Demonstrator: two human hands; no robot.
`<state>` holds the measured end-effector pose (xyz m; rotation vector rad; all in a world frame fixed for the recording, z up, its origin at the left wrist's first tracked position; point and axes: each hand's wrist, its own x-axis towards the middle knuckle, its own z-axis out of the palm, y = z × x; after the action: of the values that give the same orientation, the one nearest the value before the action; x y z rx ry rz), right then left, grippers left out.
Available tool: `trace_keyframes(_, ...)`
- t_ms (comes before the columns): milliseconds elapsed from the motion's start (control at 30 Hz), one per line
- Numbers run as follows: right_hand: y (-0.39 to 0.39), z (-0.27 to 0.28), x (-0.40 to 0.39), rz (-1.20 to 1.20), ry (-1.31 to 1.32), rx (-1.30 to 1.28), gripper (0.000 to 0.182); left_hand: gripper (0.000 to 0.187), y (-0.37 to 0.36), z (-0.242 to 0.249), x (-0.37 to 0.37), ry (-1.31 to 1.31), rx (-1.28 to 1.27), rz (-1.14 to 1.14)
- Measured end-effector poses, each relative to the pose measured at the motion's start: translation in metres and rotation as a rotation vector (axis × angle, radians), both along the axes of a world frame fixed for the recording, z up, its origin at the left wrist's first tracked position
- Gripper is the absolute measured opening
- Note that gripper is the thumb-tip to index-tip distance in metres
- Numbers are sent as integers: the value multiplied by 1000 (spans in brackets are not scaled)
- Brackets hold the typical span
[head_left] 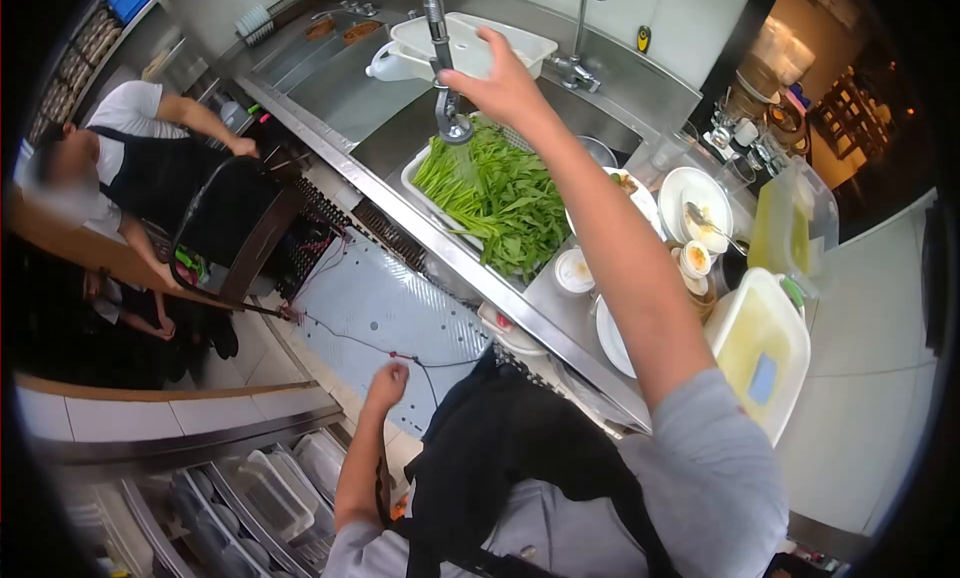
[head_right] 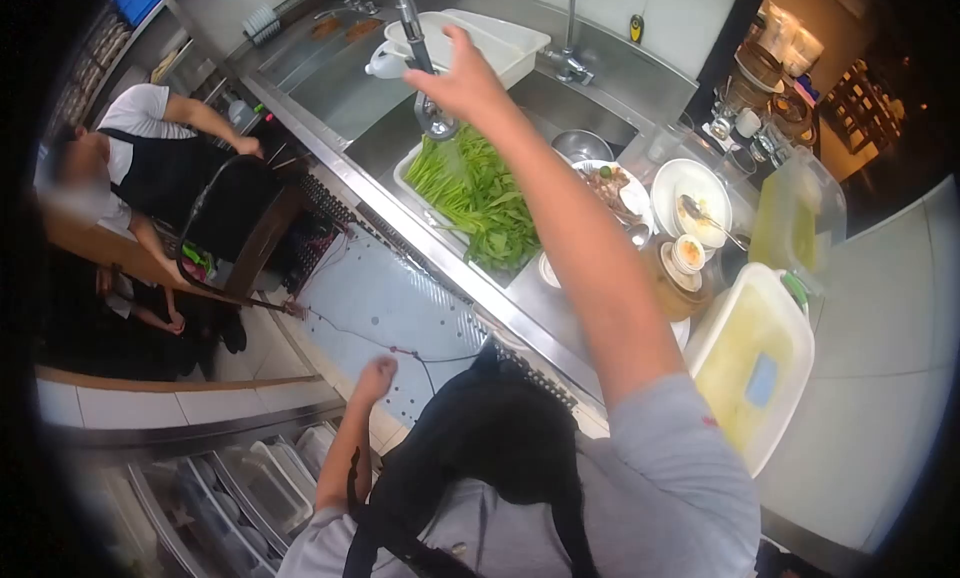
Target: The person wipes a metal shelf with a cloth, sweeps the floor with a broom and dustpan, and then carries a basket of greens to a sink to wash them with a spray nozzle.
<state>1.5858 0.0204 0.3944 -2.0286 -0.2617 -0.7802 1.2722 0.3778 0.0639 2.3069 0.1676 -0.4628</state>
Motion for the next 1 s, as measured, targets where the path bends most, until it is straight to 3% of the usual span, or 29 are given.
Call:
trace_keyframes(33,6,2,19,-14,3,-1,70,20,-22,36,31,-160,104,16)
trace_keyframes(100,12,-1,41,167,244,-24,58,21,-58,92,87,-486,59,-2)
trace_keyframes(167,10,-10,53,235,334,7,52,23,-90,131,141,-761,52,-159)
trace_keyframes(233,11,-26,57,317,447,46,46,23,-121,161,193,-816,29,-335)
trace_keyframes(300,7,-35,57,158,424,105,39,27,-151,170,239,-793,118,-506)
trace_keyframes(367,-1,-28,57,61,328,97,46,31,-180,156,288,-419,385,-757)
trace_keyframes(433,-3,-20,64,-169,58,48,70,38,-207,116,322,-251,596,-917)
trace_keyframes(467,-3,-16,68,-172,68,44,70,38,-215,115,330,-244,587,-922)
trace_keyframes(533,-5,-12,79,-56,224,-41,93,42,-230,107,340,-141,712,-1217)
trace_keyframes(567,-5,-13,86,-63,239,-44,93,42,-235,102,344,-134,699,-1228)
trace_keyframes(633,0,-19,102,21,174,-55,85,45,-242,89,350,132,580,-1290)
trace_keyframes(700,10,-26,116,76,315,1,80,42,-242,74,358,170,514,-1319)
trace_keyframes(767,26,-33,129,322,372,221,80,39,-241,59,368,200,459,-1334)
trace_keyframes(800,34,-41,135,235,256,176,68,38,-240,52,369,180,412,-1347)
trace_keyframes(967,34,-48,126,135,243,177,56,38,-216,82,380,182,120,-1235)
trace_keyframes(1000,28,-51,126,91,258,171,54,38,-203,83,385,125,-93,-1036)
